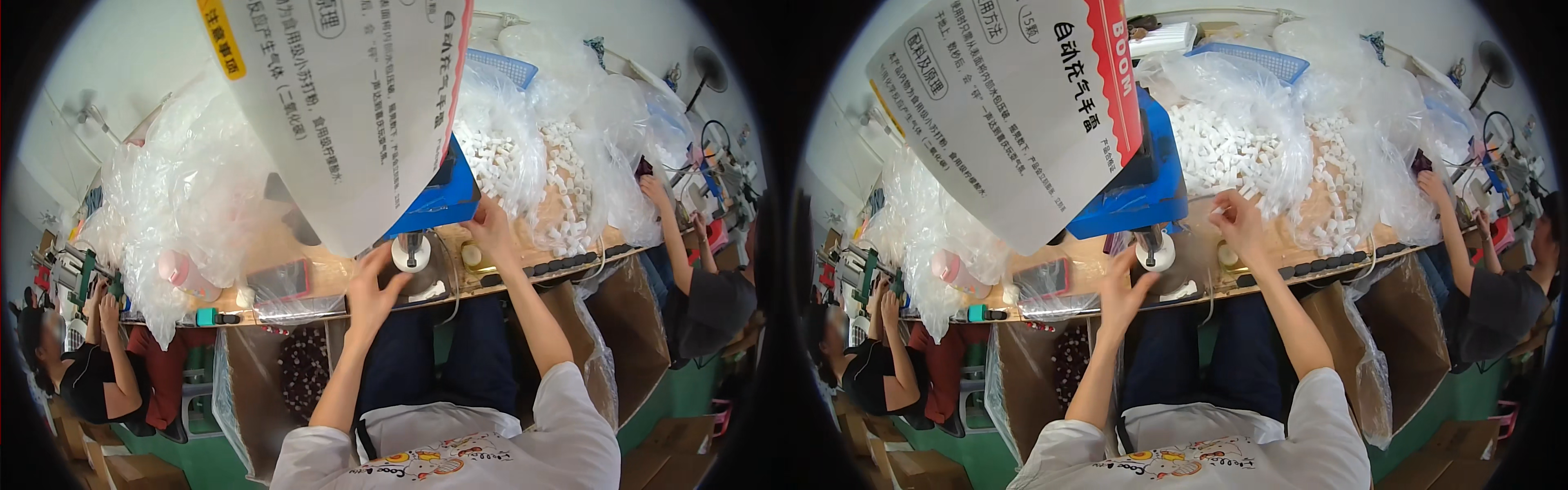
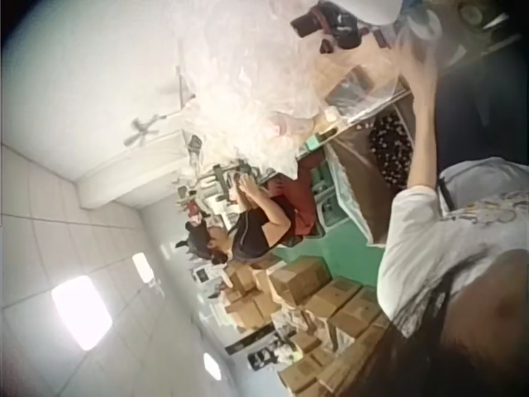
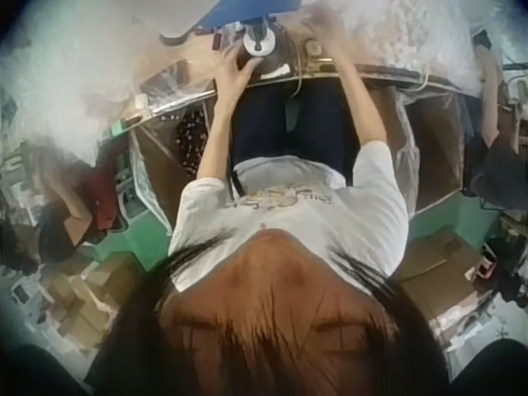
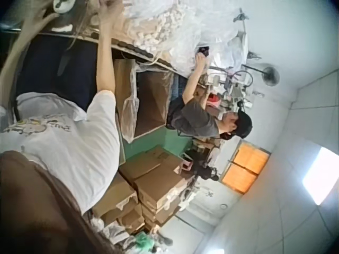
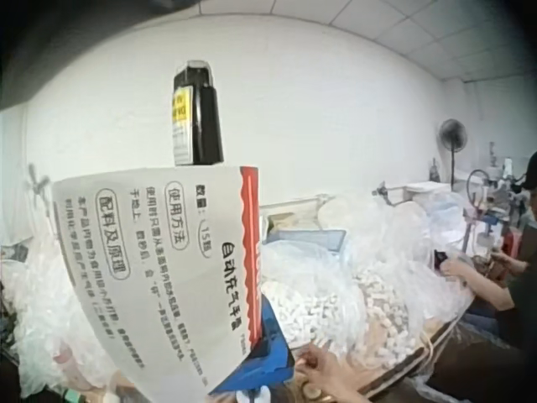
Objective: The person assembles small parts by hand and using a benchtop press tool, picking components from the table and pressing them into the fixture.
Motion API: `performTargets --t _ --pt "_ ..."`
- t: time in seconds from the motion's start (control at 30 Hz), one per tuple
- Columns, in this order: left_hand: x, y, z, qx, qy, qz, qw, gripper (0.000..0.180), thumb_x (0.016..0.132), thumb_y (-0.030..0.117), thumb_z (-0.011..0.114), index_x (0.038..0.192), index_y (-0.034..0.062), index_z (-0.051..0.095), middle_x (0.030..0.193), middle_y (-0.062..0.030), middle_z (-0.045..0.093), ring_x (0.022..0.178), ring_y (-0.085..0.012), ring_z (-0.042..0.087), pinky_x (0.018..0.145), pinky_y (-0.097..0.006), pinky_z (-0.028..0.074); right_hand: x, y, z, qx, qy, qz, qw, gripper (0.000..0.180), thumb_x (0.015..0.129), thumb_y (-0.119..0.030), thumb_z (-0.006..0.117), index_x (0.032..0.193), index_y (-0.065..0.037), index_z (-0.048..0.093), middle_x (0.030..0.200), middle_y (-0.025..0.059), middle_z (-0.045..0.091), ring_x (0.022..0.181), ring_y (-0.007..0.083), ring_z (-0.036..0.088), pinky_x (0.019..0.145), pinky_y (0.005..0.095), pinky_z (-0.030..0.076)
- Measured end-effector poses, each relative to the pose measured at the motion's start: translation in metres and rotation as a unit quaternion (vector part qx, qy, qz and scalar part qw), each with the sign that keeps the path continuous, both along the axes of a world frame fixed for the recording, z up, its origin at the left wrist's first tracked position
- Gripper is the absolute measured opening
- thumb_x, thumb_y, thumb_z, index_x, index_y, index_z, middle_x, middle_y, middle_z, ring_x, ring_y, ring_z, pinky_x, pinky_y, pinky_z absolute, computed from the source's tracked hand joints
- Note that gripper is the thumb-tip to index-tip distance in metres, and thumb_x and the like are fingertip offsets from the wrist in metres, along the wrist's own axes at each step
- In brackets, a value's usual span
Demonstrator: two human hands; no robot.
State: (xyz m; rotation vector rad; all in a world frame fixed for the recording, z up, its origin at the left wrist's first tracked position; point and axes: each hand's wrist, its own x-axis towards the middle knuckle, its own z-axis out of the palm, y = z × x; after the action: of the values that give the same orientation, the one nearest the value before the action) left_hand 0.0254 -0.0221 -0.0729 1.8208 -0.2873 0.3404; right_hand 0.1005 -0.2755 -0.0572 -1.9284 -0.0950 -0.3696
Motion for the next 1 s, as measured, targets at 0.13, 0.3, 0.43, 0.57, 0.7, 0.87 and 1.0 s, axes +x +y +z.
performTargets --t 0.13,0.3,0.43,0.57,0.7,0.87,1.0 --pt "0.014 -0.007 -0.001 0.07 0.0 -0.018 0.997 0.029 0.074 0.009 0.081 0.102 0.0034 0.074 0.119 -0.0164 0.067 0.115 -0.0385 0.059 0.098 -0.044 0.047 -0.03 0.036 0.006 0.062 0.038 0.081 0.994 0.014 0.083 -0.006 0.072 0.097 -0.004 0.072 0.087 0.0027 0.071 0.081 0.0138 0.066 0.076 0.0312 0.053" --pt "-0.002 -0.019 0.018 -0.232 0.07 0.011 0.97 0.031 0.08 0.014 0.081 0.106 -0.0008 0.074 0.103 -0.0164 0.074 0.097 -0.0294 0.069 0.086 -0.037 0.052 -0.042 0.053 0.025 0.023 0.049 0.128 0.99 0.016 0.08 -0.004 0.07 0.096 -0.004 0.072 0.089 0.0081 0.072 0.085 0.0215 0.068 0.079 0.0331 0.052" --pt "-0.031 0.039 0.06 0.166 0.036 0.073 0.983 0.024 0.082 0.007 0.076 0.101 -0.0057 0.071 0.087 -0.0167 0.073 0.079 -0.0208 0.069 0.077 -0.032 0.051 -0.043 0.055 0.01 -0.009 0.019 0.143 0.989 0.016 0.084 -0.009 0.068 0.1 -0.004 0.07 0.087 0.0107 0.07 0.083 0.0261 0.067 0.078 0.0363 0.051" --pt "-0.082 0.103 0.089 0.457 0.169 0.179 0.855 0.026 0.076 0.022 0.08 0.094 0.0029 0.074 0.085 -0.0158 0.073 0.082 -0.037 0.07 0.075 -0.046 0.053 -0.048 0.067 0.025 -0.108 0.015 0.172 0.979 0.015 0.087 -0.011 0.068 0.101 -0.006 0.07 0.087 0.0135 0.071 0.085 0.0321 0.068 0.075 0.0401 0.051" --pt "-0.007 0.099 0.065 0.278 0.126 0.242 0.921 0.025 0.086 0.021 0.073 0.099 -0.0005 0.071 0.092 -0.017 0.073 0.083 -0.0349 0.07 0.078 -0.045 0.052 -0.057 0.082 0.022 -0.277 -0.238 0.191 0.911 0.029 0.075 0.0 0.065 0.103 -0.002 0.07 0.095 0.0176 0.07 0.086 0.0345 0.068 0.075 0.0415 0.054" --pt "0.081 0.075 -0.013 0.333 -0.051 0.149 0.93 0.018 0.084 0.015 0.073 0.093 0.001 0.067 0.083 -0.0177 0.069 0.076 -0.0312 0.069 0.069 -0.042 0.052 -0.068 0.116 -0.002 -0.153 -0.237 0.141 0.949 0.033 0.071 0.006 0.065 0.103 -0.004 0.069 0.094 0.0134 0.069 0.08 0.0311 0.068 0.07 0.0385 0.055" --pt "0.076 0.075 -0.013 0.316 -0.056 0.137 0.937 0.019 0.084 0.009 0.072 0.101 0.0014 0.066 0.082 -0.0154 0.068 0.073 -0.0258 0.069 0.067 -0.036 0.053 -0.07 0.116 -0.007 0.046 -0.08 0.076 0.993 0.024 0.08 0.0 0.07 0.103 -0.007 0.072 0.081 0.0133 0.068 0.077 0.0328 0.067 0.095 0.0405 0.052"
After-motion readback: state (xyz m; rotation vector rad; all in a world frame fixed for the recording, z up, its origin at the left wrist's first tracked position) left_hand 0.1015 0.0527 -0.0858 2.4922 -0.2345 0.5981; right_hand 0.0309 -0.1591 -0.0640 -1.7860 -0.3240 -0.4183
